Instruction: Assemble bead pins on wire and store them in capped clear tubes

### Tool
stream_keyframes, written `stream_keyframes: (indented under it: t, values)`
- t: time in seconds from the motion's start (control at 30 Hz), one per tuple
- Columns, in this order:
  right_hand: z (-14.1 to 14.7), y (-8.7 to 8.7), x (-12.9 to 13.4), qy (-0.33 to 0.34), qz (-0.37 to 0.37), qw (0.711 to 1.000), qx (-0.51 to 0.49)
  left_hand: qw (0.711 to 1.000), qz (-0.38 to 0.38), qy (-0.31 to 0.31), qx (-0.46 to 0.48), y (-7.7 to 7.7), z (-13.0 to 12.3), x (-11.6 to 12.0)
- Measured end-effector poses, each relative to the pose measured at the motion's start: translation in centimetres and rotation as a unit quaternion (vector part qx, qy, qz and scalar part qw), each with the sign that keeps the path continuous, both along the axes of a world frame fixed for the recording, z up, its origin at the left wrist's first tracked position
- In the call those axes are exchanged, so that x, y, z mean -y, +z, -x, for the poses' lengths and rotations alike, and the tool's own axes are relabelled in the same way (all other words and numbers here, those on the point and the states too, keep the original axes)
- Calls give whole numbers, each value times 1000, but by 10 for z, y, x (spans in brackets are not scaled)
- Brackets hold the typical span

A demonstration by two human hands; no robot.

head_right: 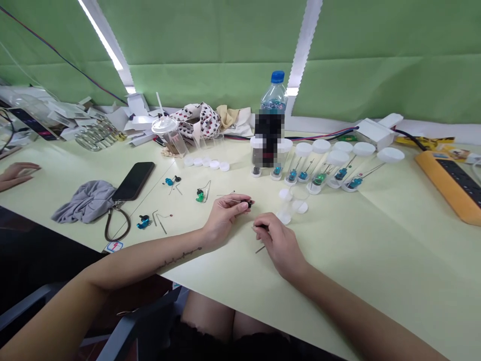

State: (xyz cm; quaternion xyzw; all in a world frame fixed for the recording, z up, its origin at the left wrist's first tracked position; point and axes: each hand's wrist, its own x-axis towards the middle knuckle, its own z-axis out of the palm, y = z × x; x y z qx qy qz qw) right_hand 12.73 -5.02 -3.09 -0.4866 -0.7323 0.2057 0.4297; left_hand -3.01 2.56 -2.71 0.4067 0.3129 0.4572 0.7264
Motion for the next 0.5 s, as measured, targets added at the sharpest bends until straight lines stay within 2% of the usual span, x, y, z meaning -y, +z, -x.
stream_keyframes:
  t: [0.23, 0.37, 0.5]
  values:
    - [-4, 3, -7, -22, -22, 999, -31, 995, 85, -51, 27, 8, 11, 10]
    - [-5, -2, -6, -38, 9, 999, -32, 994, 93, -55, 17, 8, 12, 11]
    - [-6, -7, -6, -54, 34, 994, -85, 994, 84, -67, 7, 9, 12, 8]
